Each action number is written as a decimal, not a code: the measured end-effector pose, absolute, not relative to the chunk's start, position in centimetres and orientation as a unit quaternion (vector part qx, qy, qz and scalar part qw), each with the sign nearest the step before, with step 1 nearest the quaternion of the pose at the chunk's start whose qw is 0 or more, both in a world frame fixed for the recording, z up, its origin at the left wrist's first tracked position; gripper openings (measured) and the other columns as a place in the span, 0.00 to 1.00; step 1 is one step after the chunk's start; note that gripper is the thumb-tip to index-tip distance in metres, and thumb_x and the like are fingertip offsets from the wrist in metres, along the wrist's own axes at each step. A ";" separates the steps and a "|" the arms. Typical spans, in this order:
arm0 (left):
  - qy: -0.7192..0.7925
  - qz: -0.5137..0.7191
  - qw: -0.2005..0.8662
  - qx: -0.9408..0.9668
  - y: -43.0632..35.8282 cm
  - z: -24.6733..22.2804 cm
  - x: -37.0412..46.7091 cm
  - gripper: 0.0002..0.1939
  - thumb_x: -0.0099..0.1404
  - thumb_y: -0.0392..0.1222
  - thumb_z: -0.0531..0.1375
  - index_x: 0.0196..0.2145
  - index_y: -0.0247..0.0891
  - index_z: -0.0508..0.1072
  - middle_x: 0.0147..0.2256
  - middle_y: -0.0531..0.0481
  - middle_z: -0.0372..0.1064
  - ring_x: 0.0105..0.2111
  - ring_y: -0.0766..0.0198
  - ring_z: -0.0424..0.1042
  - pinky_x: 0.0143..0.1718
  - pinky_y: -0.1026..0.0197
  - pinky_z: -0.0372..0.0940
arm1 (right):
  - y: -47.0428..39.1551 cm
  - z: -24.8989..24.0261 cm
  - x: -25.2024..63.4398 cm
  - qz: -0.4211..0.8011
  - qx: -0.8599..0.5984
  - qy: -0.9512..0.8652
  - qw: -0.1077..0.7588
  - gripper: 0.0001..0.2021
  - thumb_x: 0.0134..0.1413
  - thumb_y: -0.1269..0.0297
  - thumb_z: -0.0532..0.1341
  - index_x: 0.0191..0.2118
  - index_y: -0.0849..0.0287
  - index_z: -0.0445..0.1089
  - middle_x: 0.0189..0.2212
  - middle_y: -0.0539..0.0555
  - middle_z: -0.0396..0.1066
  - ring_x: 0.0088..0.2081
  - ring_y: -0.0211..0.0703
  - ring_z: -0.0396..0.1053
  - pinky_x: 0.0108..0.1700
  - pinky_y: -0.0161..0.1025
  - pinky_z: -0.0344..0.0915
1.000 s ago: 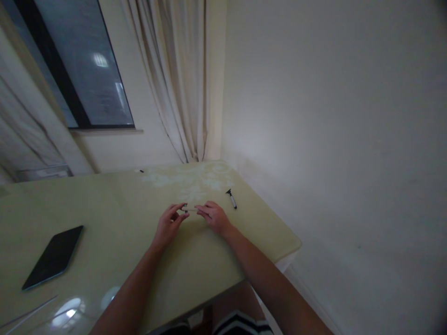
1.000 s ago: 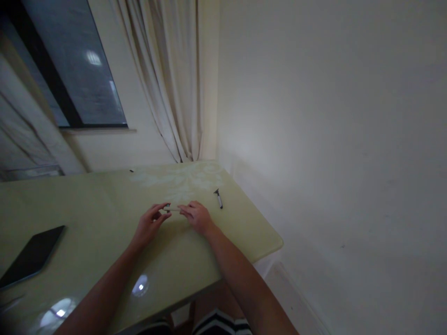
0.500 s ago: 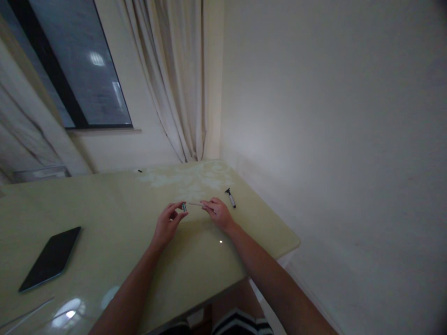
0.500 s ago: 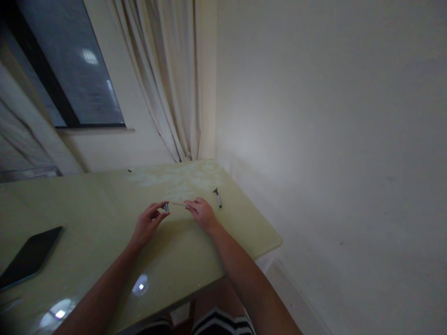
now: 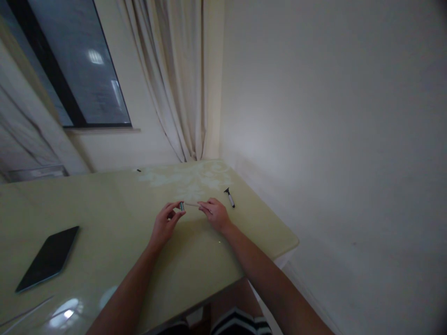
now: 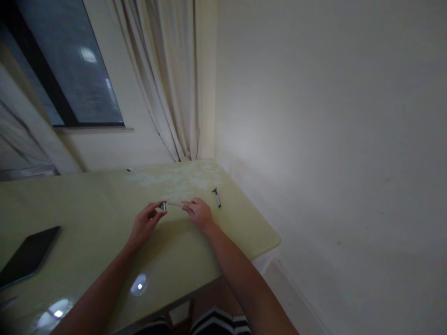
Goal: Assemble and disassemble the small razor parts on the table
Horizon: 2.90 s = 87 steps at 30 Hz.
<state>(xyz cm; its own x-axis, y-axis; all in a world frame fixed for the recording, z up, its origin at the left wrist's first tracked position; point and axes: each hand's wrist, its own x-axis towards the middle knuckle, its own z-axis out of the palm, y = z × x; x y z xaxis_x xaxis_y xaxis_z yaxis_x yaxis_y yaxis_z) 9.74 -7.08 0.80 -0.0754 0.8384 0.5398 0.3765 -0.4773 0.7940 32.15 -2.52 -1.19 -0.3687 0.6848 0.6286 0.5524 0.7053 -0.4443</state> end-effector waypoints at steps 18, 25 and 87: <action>0.480 0.558 0.201 0.646 -7.2 0.6 9.7 0.20 0.61 0.53 0.66 0.47 0.40 0.80 0.38 0.50 0.72 0.23 0.70 0.63 0.26 0.64 0.62 | -2.6 -1.1 31.8 0.113 -0.373 -0.813 0.433 0.15 0.70 0.56 0.61 0.54 0.54 0.79 0.31 0.52 0.69 0.34 0.40 0.67 0.40 0.35 0.65; 0.482 0.539 0.190 0.664 -7.5 0.8 9.7 0.19 0.61 0.51 0.66 0.47 0.41 0.80 0.37 0.51 0.71 0.23 0.69 0.63 0.26 0.64 0.63 | -2.5 -0.5 31.5 0.115 -0.362 -0.826 0.416 0.14 0.69 0.57 0.62 0.54 0.53 0.80 0.33 0.52 0.71 0.35 0.40 0.69 0.40 0.34 0.64; 0.696 0.202 0.028 0.688 -5.4 -0.8 4.1 0.22 0.70 0.53 0.54 0.55 0.46 0.77 0.56 0.40 0.73 0.56 0.45 0.70 0.54 0.41 0.63 | -1.9 2.0 29.5 0.014 -0.612 -0.738 0.284 0.08 0.57 0.60 0.66 0.30 0.58 0.78 0.41 0.59 0.75 0.50 0.52 0.67 0.53 0.46 0.58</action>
